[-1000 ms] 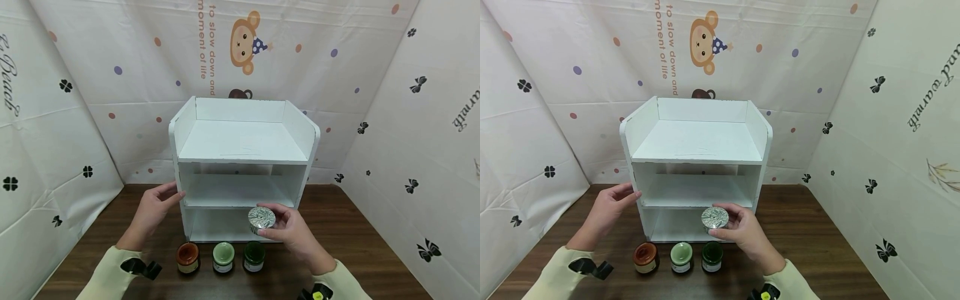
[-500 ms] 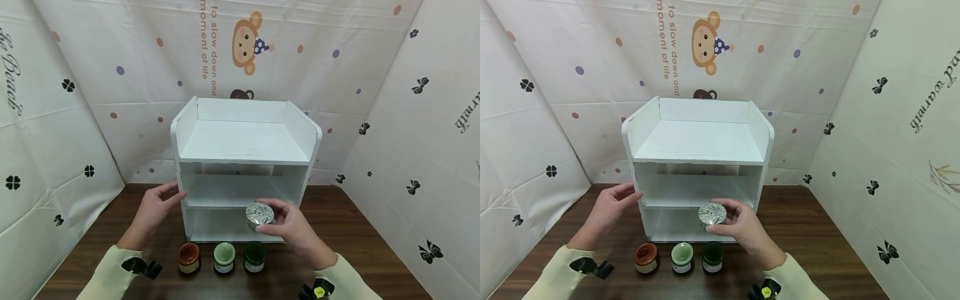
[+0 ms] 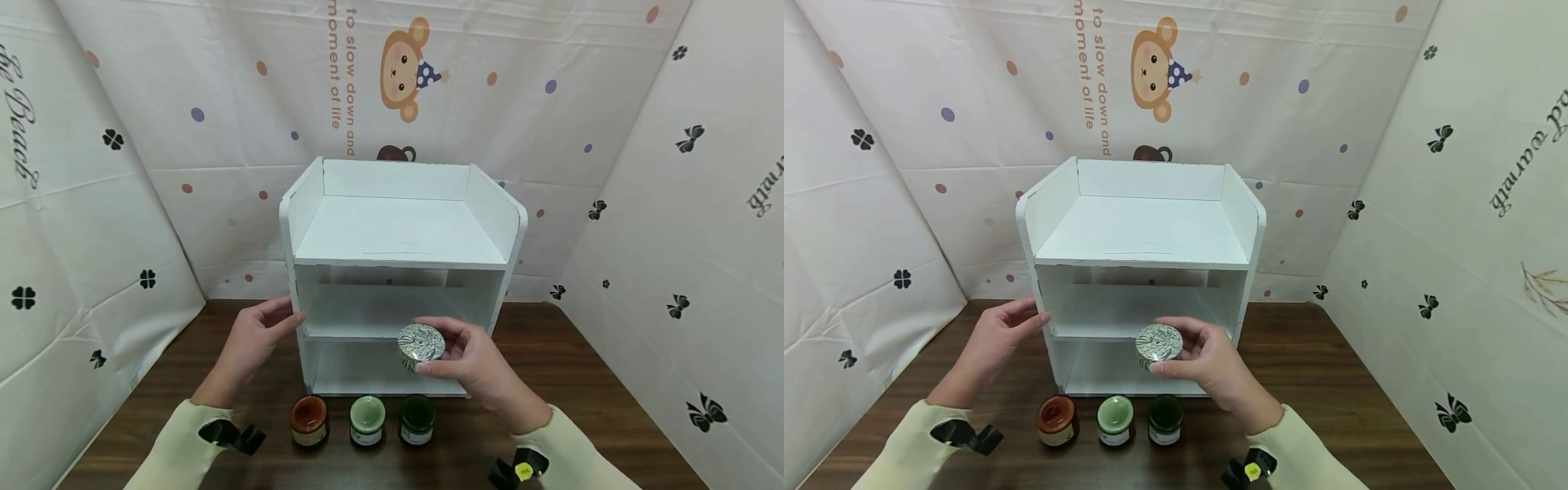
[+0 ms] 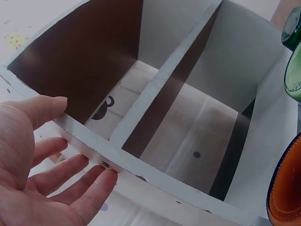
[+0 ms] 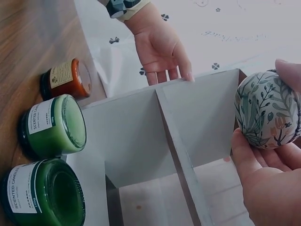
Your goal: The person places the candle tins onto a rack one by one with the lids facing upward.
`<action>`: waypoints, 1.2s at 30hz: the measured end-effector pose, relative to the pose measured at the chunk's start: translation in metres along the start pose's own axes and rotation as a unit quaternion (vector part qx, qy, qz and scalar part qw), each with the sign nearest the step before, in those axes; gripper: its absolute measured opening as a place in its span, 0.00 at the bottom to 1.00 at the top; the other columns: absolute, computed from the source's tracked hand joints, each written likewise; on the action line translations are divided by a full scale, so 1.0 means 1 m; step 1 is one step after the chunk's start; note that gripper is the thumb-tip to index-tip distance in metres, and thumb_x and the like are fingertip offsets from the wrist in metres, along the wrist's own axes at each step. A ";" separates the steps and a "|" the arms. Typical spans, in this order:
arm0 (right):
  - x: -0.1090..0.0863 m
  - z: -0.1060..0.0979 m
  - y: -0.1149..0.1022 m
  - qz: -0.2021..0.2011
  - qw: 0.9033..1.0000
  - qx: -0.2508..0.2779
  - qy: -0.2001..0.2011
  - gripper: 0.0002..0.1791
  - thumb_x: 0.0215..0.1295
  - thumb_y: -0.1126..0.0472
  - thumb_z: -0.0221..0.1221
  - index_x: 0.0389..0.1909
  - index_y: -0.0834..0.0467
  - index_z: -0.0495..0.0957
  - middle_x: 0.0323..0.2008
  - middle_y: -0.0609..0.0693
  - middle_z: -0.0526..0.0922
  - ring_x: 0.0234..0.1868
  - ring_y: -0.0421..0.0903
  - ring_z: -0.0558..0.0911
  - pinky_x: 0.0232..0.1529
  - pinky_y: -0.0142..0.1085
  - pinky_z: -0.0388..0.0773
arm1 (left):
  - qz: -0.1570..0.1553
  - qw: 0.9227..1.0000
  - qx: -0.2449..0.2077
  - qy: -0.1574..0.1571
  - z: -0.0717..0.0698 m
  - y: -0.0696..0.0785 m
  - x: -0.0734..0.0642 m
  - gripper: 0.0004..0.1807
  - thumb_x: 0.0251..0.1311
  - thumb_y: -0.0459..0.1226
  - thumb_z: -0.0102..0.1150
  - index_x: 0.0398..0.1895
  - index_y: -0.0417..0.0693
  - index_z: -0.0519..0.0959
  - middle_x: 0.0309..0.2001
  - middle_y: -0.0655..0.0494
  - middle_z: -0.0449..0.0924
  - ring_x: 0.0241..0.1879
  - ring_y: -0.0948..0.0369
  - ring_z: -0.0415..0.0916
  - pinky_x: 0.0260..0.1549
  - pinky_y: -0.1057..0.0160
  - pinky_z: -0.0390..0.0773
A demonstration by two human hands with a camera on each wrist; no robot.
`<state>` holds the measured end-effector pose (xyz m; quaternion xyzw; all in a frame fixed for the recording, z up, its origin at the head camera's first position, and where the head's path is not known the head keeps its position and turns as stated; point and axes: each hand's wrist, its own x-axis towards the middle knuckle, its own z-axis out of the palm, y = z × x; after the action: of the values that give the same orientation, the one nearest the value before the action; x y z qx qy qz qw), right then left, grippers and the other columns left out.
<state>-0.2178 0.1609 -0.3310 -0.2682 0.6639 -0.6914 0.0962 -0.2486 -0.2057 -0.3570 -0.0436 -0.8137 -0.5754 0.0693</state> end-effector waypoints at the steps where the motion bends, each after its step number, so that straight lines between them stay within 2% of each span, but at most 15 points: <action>1: 0.000 0.000 -0.001 -0.002 1.000 0.003 -0.002 0.41 0.53 0.73 0.73 0.68 0.72 0.68 0.58 0.56 0.78 0.53 0.43 0.83 0.53 0.32 0.83 | -0.001 1.000 0.000 0.000 0.000 0.000 0.000 0.37 0.64 0.56 0.66 0.72 0.49 0.73 0.68 0.48 0.77 0.67 0.51 0.74 0.63 0.48 0.77; 6: 0.003 0.002 -0.004 -0.010 1.000 0.014 -0.011 0.40 0.53 0.74 0.72 0.68 0.73 0.68 0.58 0.56 0.78 0.53 0.44 0.83 0.53 0.32 0.83 | -0.004 1.000 -0.003 0.000 -0.001 0.001 -0.001 0.38 0.64 0.57 0.66 0.72 0.48 0.73 0.68 0.48 0.77 0.67 0.50 0.74 0.64 0.47 0.77; 20: 0.011 0.009 -0.022 0.011 0.999 0.019 -0.031 0.41 0.53 0.73 0.72 0.69 0.70 0.68 0.59 0.57 0.79 0.52 0.45 0.84 0.51 0.33 0.84 | -0.006 1.000 -0.005 0.000 0.000 0.000 0.000 0.37 0.65 0.56 0.66 0.72 0.50 0.73 0.68 0.48 0.77 0.67 0.51 0.74 0.63 0.48 0.77; 36: 0.024 0.020 -0.050 -0.007 0.998 0.017 -0.054 0.38 0.53 0.74 0.71 0.68 0.69 0.69 0.57 0.54 0.81 0.52 0.44 0.84 0.52 0.32 0.84 | -0.002 1.000 -0.006 -0.001 0.000 -0.001 0.000 0.37 0.65 0.55 0.66 0.72 0.49 0.73 0.68 0.48 0.77 0.67 0.51 0.75 0.61 0.52 0.79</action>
<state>-0.2167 0.1374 -0.2769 -0.3086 0.6437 -0.6878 0.1318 -0.2489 -0.2061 -0.3578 -0.0435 -0.8105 -0.5802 0.0669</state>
